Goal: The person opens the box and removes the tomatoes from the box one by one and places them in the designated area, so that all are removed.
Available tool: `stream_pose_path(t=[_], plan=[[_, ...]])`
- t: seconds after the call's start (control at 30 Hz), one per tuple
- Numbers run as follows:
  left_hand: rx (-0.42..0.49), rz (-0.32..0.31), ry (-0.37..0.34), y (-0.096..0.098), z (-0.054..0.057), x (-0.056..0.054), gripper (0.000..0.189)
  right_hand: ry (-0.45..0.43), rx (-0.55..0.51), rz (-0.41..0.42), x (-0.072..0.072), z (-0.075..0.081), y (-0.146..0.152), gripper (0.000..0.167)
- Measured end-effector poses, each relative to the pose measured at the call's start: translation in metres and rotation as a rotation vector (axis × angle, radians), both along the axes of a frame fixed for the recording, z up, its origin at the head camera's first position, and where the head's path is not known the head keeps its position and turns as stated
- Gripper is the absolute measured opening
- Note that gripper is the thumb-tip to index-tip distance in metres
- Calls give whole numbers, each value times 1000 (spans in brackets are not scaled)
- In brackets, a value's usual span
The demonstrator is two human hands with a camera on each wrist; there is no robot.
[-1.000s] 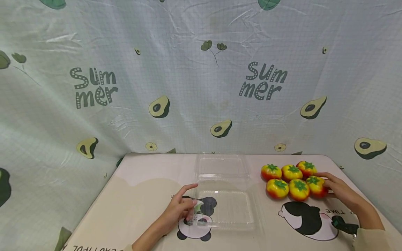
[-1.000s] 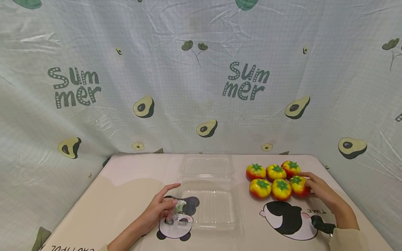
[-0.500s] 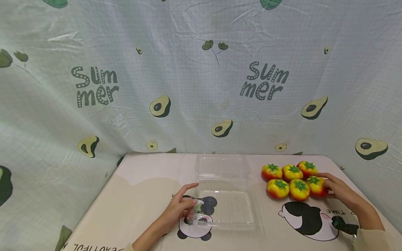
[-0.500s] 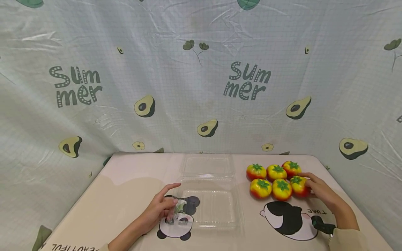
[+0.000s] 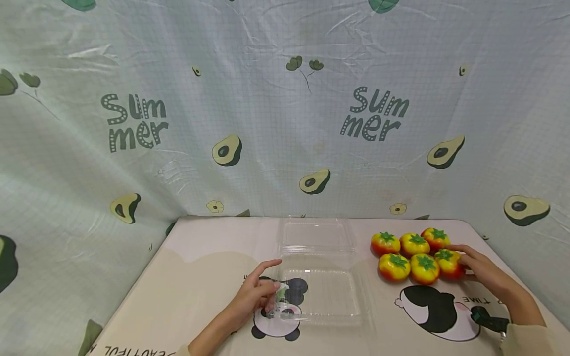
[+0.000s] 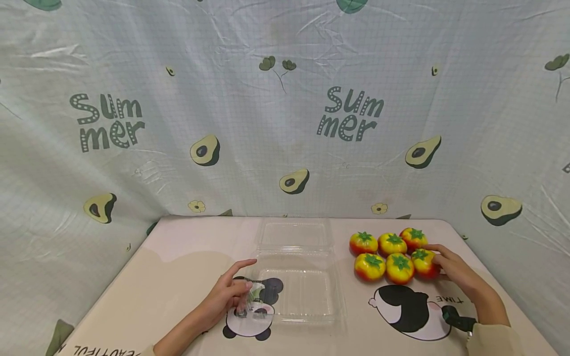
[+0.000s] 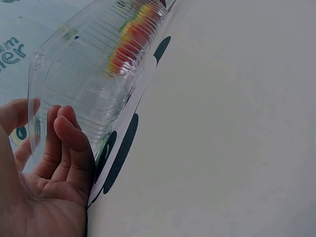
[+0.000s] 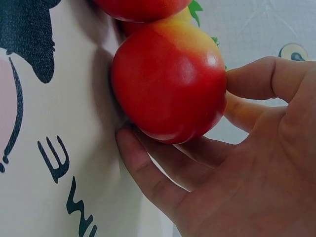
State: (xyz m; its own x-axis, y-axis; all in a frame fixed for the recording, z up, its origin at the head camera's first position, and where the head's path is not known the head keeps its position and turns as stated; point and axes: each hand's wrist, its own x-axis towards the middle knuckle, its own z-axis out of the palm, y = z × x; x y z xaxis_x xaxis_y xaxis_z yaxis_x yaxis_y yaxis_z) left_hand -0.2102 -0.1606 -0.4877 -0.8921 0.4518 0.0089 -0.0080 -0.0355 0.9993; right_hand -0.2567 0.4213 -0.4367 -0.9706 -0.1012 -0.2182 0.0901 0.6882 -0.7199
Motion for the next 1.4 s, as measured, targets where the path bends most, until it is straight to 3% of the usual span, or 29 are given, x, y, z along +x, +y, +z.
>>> stream_pose_path(t=[1.4], plan=[[12, -4, 3, 0, 1, 0, 68, 6, -11, 6, 1, -1, -1, 57]])
